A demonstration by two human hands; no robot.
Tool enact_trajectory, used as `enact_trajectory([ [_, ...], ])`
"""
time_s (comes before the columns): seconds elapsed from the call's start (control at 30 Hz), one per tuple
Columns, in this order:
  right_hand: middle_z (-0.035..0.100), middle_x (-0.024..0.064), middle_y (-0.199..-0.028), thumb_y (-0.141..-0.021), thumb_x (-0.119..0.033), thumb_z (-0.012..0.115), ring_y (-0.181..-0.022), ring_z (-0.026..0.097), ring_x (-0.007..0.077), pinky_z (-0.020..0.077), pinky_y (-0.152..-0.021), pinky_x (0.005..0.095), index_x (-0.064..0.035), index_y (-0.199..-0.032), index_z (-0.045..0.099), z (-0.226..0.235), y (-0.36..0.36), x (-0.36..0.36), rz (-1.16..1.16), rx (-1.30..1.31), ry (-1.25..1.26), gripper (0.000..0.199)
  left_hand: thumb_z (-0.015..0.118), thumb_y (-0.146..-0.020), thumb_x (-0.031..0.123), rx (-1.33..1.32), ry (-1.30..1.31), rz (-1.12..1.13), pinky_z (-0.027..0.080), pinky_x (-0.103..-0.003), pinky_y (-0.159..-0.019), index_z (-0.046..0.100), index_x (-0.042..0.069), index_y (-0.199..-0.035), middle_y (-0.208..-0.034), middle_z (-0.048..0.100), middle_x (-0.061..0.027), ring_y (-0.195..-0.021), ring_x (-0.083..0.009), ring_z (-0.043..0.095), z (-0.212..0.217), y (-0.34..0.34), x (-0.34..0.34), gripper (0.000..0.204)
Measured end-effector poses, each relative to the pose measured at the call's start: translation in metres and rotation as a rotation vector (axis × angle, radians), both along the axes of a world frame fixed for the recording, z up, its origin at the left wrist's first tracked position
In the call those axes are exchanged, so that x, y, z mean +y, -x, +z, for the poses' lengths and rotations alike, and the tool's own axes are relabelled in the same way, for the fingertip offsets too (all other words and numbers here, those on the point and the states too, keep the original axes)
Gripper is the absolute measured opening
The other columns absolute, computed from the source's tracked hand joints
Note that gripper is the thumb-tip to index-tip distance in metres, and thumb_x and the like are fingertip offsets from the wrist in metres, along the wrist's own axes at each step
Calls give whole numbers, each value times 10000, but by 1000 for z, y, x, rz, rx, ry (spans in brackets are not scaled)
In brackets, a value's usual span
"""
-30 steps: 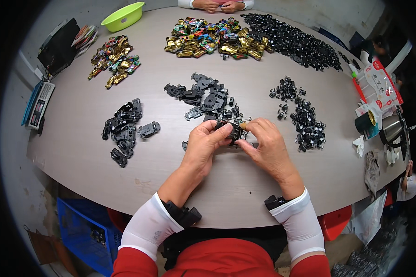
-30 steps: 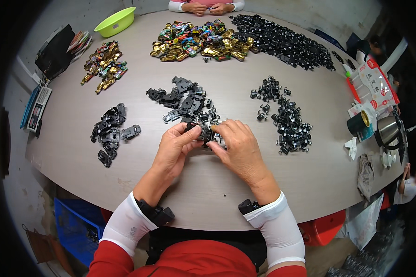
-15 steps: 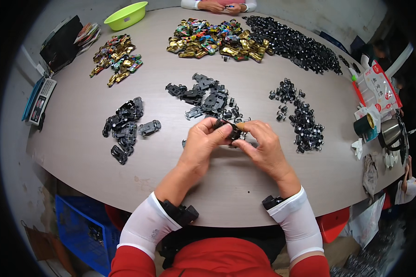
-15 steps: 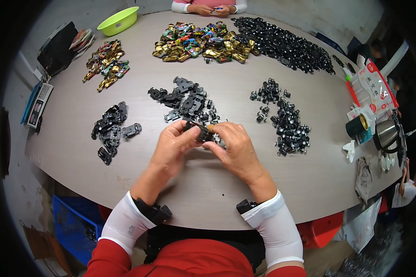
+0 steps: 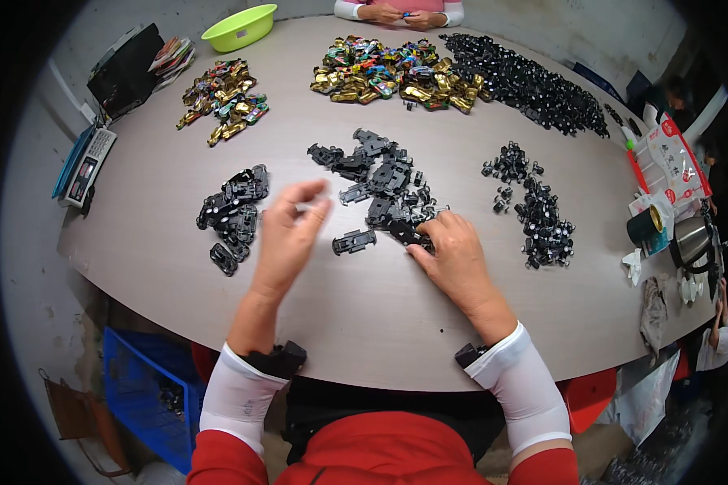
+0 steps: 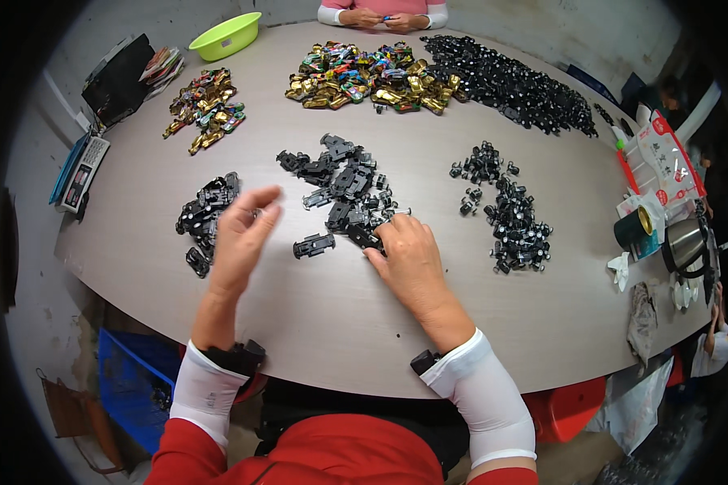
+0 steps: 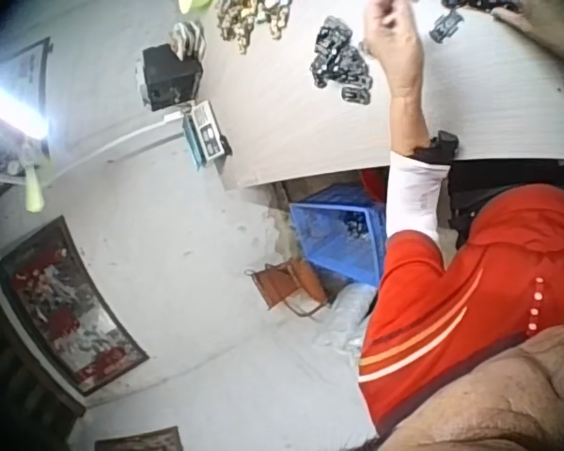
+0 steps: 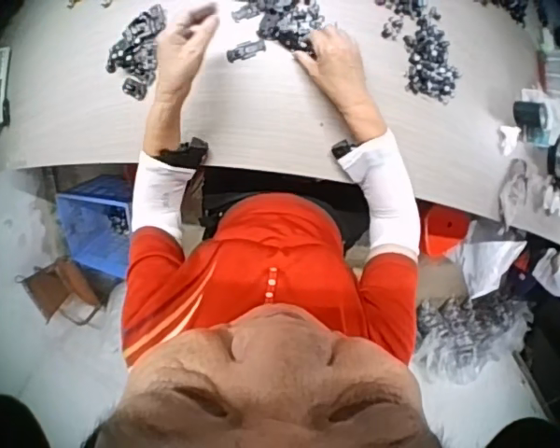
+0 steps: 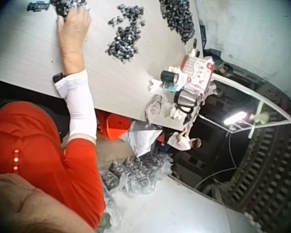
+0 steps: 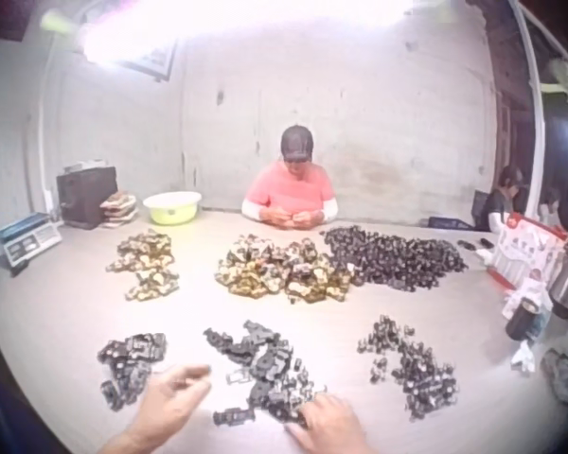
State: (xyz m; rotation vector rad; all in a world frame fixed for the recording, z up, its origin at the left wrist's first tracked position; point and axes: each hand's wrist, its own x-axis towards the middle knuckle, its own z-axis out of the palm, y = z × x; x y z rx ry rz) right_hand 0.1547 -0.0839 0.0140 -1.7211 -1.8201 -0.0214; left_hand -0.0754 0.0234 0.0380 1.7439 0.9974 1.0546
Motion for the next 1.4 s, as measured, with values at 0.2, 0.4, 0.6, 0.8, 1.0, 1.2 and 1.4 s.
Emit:
enact_trajectory([
  [0.2, 564, 78, -889, -710, -87, 785, -877, 571, 274, 447, -787, 395, -66, -906, 667, -4, -1, 1, -12, 86, -18, 230, 623, -955, 110, 61, 318, -311, 483, -218, -729, 628, -22, -1150, -957, 658, -23, -814, -61, 568, -15, -42, -24, 236],
  [0.4, 562, 57, -892, -719, -83, 770, -877, 553, 251, 429, -793, 377, -72, -871, 671, -1, -2, 2, 51, 6, -114, 181, 604, -976, 179, 86, 516, -411, 497, -226, -733, 637, -17, -1120, -923, 655, -22, -811, -80, 587, -25, -39, -19, 246],
  [0.6, 568, 54, -871, -739, -88, 742, -862, 549, 248, 419, -777, 373, -65, -841, 645, 4, 5, 1, 112, -24, -268, 142, 611, -981, 239, -48, 643, -346, 530, -249, -765, 627, -13, -1107, -975, 668, -46, -862, -110, 636, -9, -48, -36, 282],
  [0.8, 583, 74, -886, -764, -110, 728, -862, 570, 265, 442, -812, 397, -57, -872, 633, 2, 22, 4, 206, -32, -226, 154, 602, -976, 186, -325, 692, -277, 567, -288, -785, 628, -6, -1079, -995, 685, -79, -861, -146, 672, -27, -48, -31, 219],
  [1.0, 639, 82, -982, -823, -111, 703, -933, 601, 256, 448, -848, 372, -43, -1029, 674, 5, 16, -1, 99, -63, -111, 219, 577, -956, 106, -345, 730, -177, 584, -298, -747, 636, -3, -1036, -976, 693, -87, -825, -152, 679, -31, -34, -23, 148],
  [1.2, 646, 68, -917, -827, -77, 685, -897, 607, 251, 447, -832, 363, -49, -970, 690, -2, 10, 1, 119, 118, -75, 146, 567, -950, 89, -426, 752, -169, 582, -296, -760, 637, 7, -1024, -966, 691, -88, -836, -156, 677, -27, -29, -24, 131],
  [1.4, 634, 98, -865, -802, -92, 708, -840, 605, 280, 476, -789, 389, -34, -954, 684, 9, 16, -5, 90, 143, 63, 164, 561, -957, 89, -574, 722, -137, 576, -321, -792, 607, 16, -1066, -987, 685, -81, -866, -172, 672, -21, -23, -18, 140],
])
